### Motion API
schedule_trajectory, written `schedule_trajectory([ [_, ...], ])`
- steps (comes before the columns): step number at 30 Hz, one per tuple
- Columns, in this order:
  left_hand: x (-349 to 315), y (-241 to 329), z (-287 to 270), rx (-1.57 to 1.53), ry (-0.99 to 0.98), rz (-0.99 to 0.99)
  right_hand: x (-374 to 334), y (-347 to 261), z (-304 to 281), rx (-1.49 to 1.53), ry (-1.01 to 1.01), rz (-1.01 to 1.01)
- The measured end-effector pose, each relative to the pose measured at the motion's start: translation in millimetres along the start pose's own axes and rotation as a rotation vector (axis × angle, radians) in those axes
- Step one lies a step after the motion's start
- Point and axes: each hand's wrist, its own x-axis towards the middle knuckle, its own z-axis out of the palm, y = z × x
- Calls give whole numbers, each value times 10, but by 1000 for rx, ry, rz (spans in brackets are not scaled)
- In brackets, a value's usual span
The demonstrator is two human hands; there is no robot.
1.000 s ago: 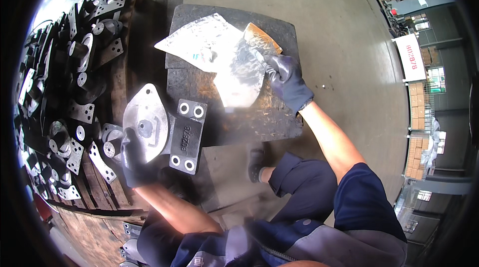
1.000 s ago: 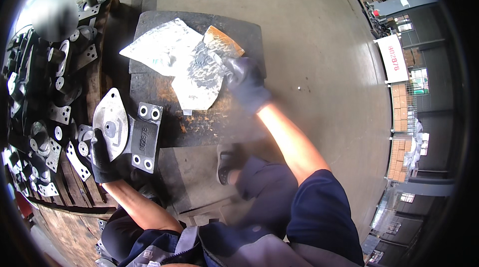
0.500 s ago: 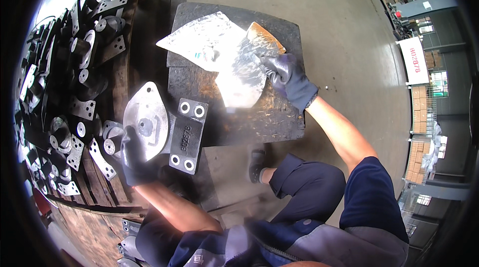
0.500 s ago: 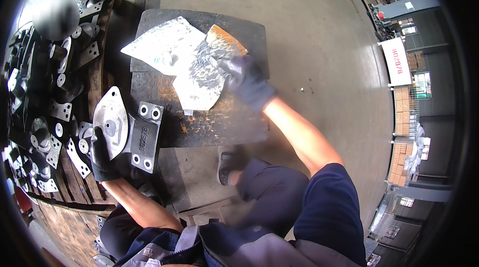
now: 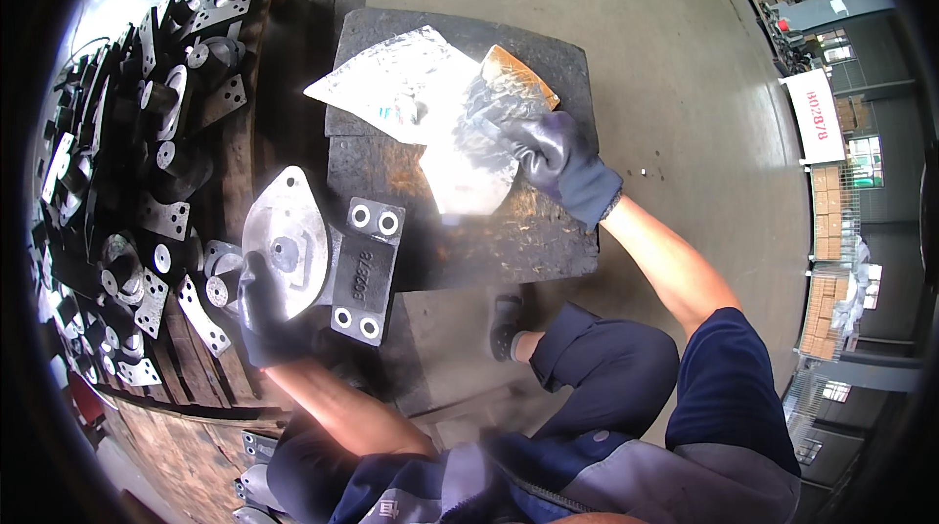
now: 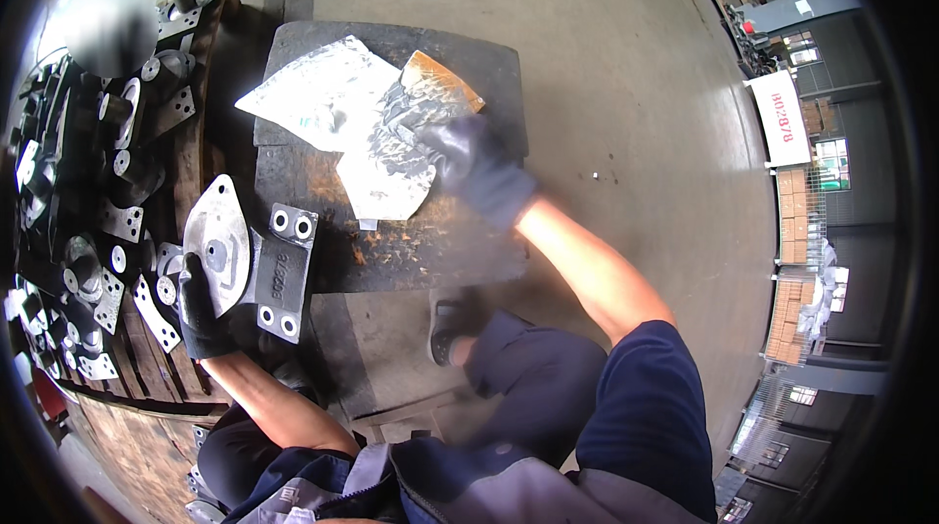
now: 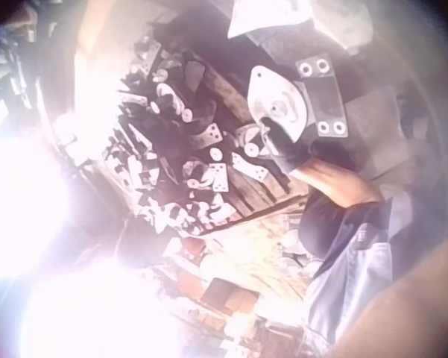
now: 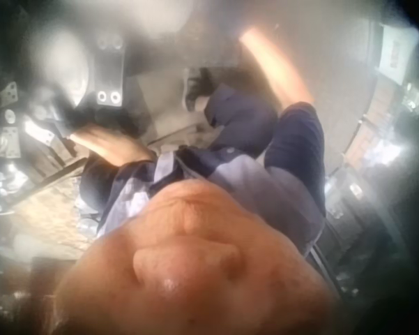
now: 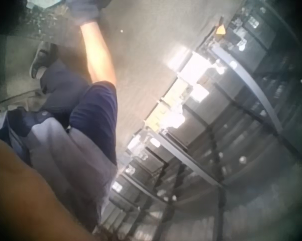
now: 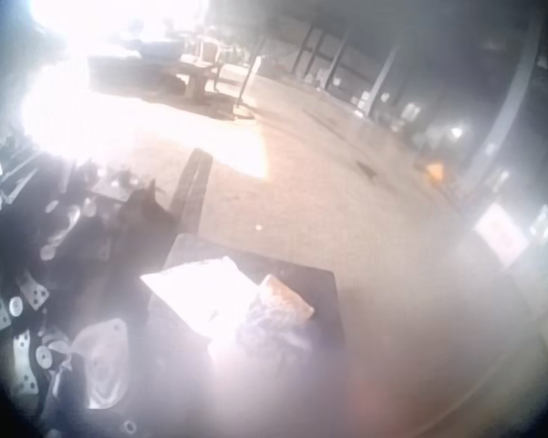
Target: The person scrapes metal parts with a handheld tool while crouched on the floor. They repeatedly pick up parts, scrape them, and place them back on a wooden pallet.
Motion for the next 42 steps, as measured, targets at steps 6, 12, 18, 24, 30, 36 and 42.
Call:
schedule_trajectory([
  [6, -14, -97, 30, -59, 15, -49, 42, -202, 42, 38, 216, 118],
  [12, 137, -349, 118, -222, 37, -125, 36, -92, -4, -127, 108, 90],
  [18, 153, -524, 171, -401, 71, -201, 46, 86, 68, -332, 100, -206],
  [24, 104, -474, 166, -287, 161, -234, -45, 322, 150, -322, -75, -171],
  [30, -14, -786, 369, -1386, 216, -150, 173, -380, -190, 5, -111, -250],
  [36, -18, -475, 178, -1308, 135, -198, 126, -1191, -140, 638, -528, 444],
  [42, 3, -434, 187, -1247, 110, -181, 279, -1553, 93, 247, -597, -275],
])
